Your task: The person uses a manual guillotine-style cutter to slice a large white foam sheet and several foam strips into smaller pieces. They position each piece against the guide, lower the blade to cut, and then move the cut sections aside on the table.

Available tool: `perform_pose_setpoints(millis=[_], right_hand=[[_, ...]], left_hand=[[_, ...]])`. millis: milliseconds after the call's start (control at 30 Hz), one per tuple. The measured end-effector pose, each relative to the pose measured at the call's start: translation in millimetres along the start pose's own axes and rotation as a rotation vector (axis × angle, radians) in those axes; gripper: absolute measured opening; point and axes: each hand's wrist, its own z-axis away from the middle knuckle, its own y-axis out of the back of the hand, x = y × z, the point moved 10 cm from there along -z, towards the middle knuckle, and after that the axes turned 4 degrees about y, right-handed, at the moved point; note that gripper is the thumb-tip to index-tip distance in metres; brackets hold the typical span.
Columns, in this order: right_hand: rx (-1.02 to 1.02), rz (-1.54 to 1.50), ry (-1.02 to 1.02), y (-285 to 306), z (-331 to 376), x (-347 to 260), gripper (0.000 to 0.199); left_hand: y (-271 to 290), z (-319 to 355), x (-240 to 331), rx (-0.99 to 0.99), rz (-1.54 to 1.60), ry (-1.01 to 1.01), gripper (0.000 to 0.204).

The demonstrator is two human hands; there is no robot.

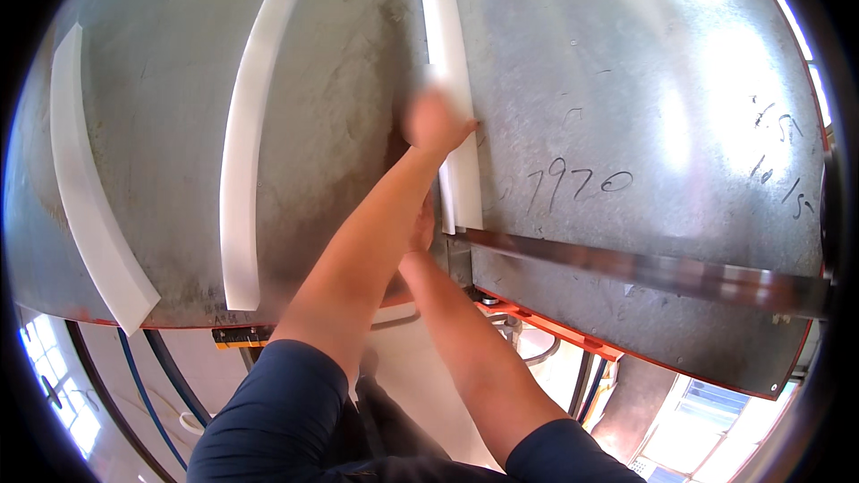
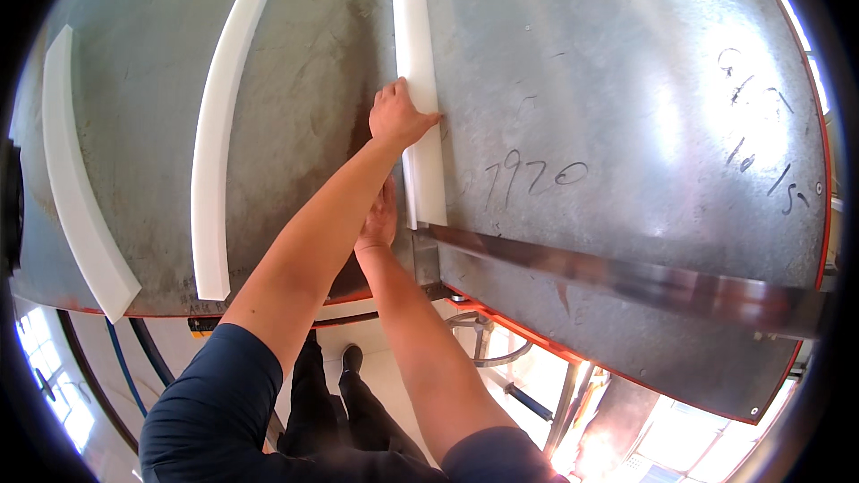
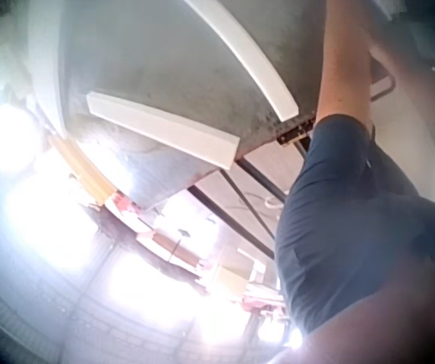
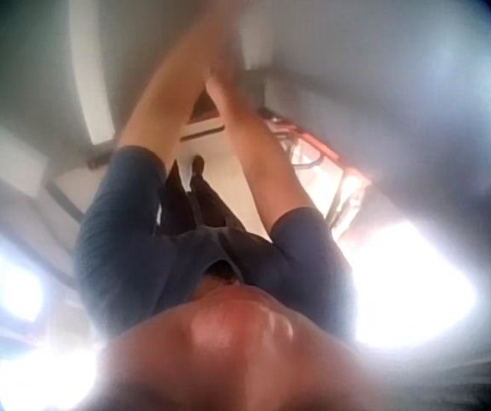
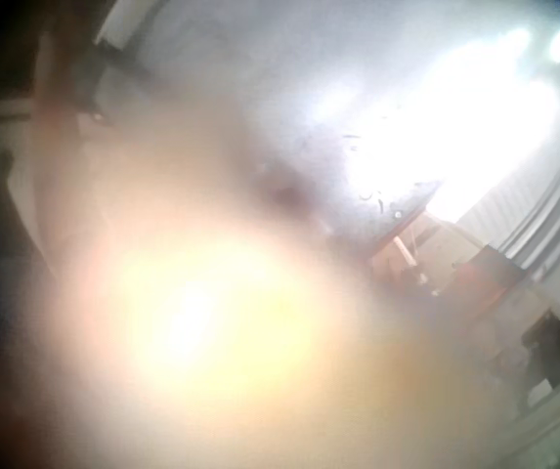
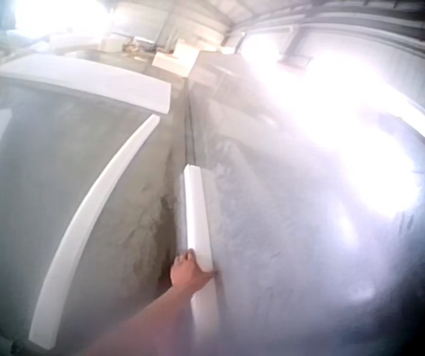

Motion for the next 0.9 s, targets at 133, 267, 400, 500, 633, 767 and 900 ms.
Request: perform_pose_setpoints(millis=[133, 267, 400, 500, 633, 767, 900], right_hand=[[0.002, 0.144, 0.029, -24, 10, 21, 0.043], [0.068, -0.023, 0.044, -1, 2, 1, 0.049], [0.061, 0.153, 0.123, -18, 3, 6, 0.052], [0.154, 0.104, 0.074, -5, 9, 8, 0.050], [0.215, 0.107, 0.127, 3, 10, 1, 0.046], [0.224, 0.160, 0.105, -2, 12, 10, 0.046], [0.262, 0.222, 0.124, -6, 5, 19, 0.046]], left_hand=[[-8, -11, 14, -0.079, 0.060, 0.150, 0.081], [12, -38, 2, 0.114, 0.184, 0.226, 0.084], [82, -82, 11, 0.186, 0.306, 0.160, 0.081], [156, -57, 43, -0.005, 0.491, 0.178, 0.080], [268, -3, 26, 0.163, 0.427, 0.050, 0.085], [358, 85, -51, 0.260, 0.252, 0.075, 0.084], [416, 128, -190, 0.370, 0.135, 0.164, 0.079]])
